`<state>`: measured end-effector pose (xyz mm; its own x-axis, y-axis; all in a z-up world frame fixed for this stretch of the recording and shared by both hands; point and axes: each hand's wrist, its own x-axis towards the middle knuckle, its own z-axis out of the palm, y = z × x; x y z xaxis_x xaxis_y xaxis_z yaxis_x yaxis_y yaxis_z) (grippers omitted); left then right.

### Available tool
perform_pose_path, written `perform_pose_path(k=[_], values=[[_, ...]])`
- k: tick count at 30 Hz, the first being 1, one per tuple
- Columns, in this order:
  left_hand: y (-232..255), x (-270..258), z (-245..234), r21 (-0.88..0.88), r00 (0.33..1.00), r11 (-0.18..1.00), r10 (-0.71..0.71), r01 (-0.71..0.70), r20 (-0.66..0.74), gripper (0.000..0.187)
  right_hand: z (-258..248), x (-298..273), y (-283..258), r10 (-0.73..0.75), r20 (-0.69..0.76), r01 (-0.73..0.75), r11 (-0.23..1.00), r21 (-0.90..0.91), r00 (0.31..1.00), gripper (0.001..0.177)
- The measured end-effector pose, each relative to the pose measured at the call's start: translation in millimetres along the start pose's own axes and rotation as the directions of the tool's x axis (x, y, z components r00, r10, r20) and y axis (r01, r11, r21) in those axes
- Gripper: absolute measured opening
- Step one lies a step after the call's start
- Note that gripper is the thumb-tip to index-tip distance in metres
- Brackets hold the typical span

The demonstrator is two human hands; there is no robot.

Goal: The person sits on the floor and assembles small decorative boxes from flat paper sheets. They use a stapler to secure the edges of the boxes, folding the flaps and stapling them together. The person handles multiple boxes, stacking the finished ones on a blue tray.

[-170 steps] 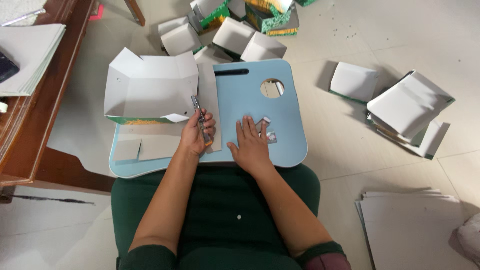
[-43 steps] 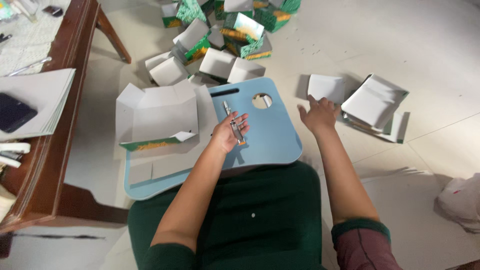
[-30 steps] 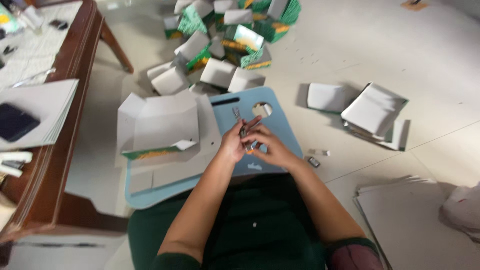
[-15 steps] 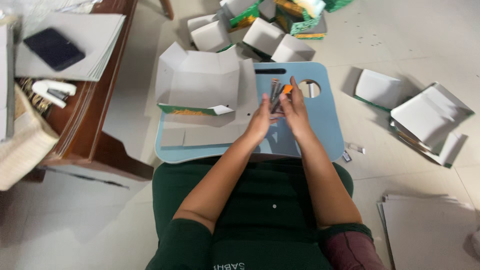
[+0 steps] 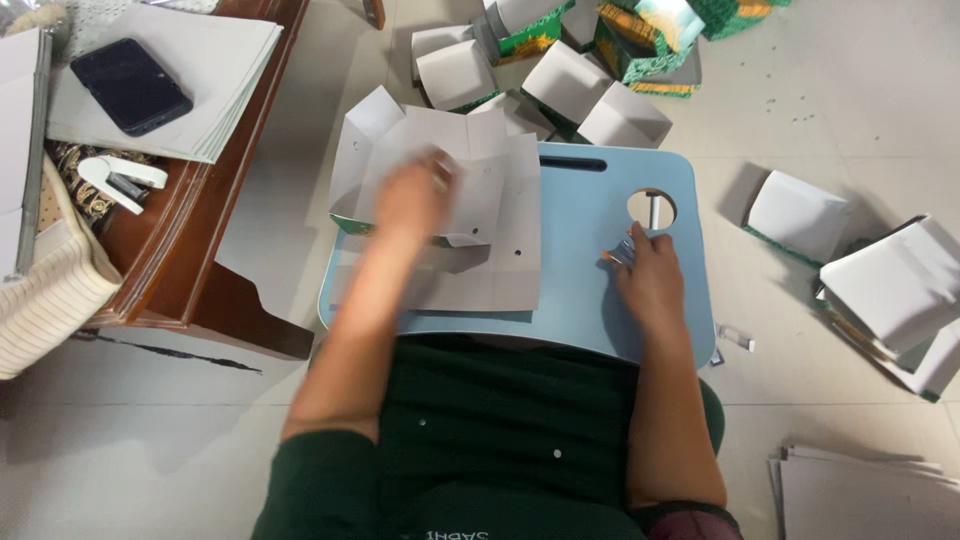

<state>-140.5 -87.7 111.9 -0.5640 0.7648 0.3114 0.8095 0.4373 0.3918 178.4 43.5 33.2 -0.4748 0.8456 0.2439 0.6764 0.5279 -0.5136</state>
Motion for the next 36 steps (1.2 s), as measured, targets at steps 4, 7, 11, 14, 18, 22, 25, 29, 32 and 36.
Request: perform_pose_path(k=[4, 7, 11, 14, 18, 22, 25, 29, 32, 36], values=[[-83.1, 78.4, -11.4, 0.305, 0.963, 0.914, -0.252, 0.268, -0.092, 0.068, 6.1, 3.1, 2.7, 0.05, 0.102, -0.027, 0.977, -0.212, 0.994, 0.067], [-124.4, 104.7, -11.3, 0.266, 0.914, 0.878, -0.404, 0.397, -0.03, 0.081, 16.1, 5.2, 0.2, 0.057, 0.07, -0.04, 0.976, -0.214, 0.996, 0.075], [-170.1, 125.1, 10.5, 0.202, 0.893, 0.888, -0.437, 0.412, 0.102, 0.076, 17.4, 0.1, 1.9, -0.008, 0.011, 0.009, 0.99, -0.139, 1.0, 0.083], [-190.3, 126.2, 31.4, 0.281, 0.909, 0.891, -0.4, 0.356, 0.116, 0.034, 19.6, 1.4, 5.3, -0.005, -0.029, 0.003, 0.998, -0.061, 1.0, 0.078], [-173.9, 94.5, 28.1, 0.167, 0.986, 0.981, -0.072, 0.097, -0.148, 0.023, 27.9, -3.8, 10.7, -0.076, -0.223, 0.062, 0.996, -0.07, 0.972, 0.075], [-98.6, 41.5, -22.5, -0.065, 0.921, 0.992, 0.076, -0.109, -0.382, 0.019, 27.8, -10.1, 10.7, -0.151, -0.44, 0.148, 0.988, -0.04, 0.885, 0.072], [-49.4, 11.1, -54.1, -0.102, 0.874, 0.979, 0.109, -0.177, -0.473, 0.022, 24.6, -8.8, 6.6, -0.103, -0.421, 0.206, 0.956, 0.209, 0.901, 0.068], [-10.3, -10.5, -83.5, -0.173, 0.875, 0.957, 0.127, -0.232, -0.467, 0.025, 10.4, 11.9, -20.1, 0.028, -0.234, 0.119, 0.797, 0.592, 0.972, 0.079], [4.8, -23.2, -94.7, -0.208, 0.865, 0.928, 0.184, -0.309, -0.467, 0.022, -13.9, 27.1, -37.0, 0.008, -0.105, 0.085, 0.533, 0.842, 0.994, 0.09], [15.3, -36.4, -103.7, -0.288, 0.931, 0.934, 0.105, -0.213, -0.35, 0.022, -30.7, 23.8, -44.5, -0.137, -0.095, 0.138, 0.347, 0.928, 0.986, 0.084]])
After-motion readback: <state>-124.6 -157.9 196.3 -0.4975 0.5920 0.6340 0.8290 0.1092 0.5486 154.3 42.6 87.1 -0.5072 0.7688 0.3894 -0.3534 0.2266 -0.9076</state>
